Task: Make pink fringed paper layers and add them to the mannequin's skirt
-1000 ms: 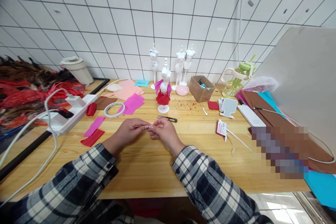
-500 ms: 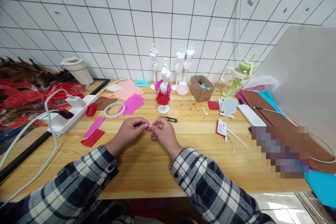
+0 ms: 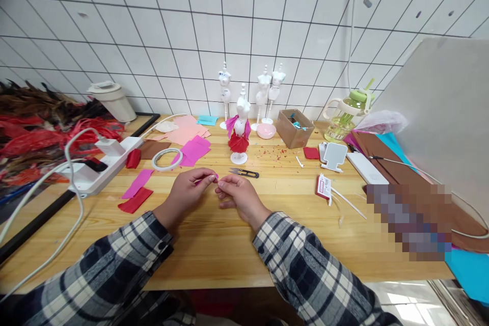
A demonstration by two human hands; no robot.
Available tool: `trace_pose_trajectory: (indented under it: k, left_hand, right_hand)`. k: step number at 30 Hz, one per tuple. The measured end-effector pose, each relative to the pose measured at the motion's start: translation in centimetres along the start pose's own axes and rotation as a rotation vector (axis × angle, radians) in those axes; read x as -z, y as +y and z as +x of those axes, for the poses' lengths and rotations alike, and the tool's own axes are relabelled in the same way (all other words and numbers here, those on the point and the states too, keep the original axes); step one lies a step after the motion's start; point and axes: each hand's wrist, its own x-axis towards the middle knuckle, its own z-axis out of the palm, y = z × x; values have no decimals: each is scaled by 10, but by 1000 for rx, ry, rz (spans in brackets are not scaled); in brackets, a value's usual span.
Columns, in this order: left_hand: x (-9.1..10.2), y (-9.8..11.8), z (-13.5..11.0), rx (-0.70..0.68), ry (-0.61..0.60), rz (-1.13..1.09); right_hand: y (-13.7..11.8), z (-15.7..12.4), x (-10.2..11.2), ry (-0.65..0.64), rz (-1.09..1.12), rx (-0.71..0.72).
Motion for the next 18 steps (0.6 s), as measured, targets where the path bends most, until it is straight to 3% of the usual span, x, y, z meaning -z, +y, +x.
trace_pose_trajectory:
  k: [3, 5, 9, 14, 18]
  left_hand:
    - [7, 6, -3, -178, -81, 274]
    - [10, 9, -5, -284, -177, 426]
    - [6, 10, -7, -394, -411, 486]
    - [1, 5, -6, -355, -442, 460]
    - [2, 6, -6, -414, -452, 557]
  right_hand:
    - [-6, 1, 8, -49, -41, -81]
    - [-9, 2, 15, -34, -147, -56]
    - [-11, 5, 24, -57, -475, 24]
    - [-7, 10, 27, -51, -760, 155]
    - [-8, 11, 27, -50, -879, 171]
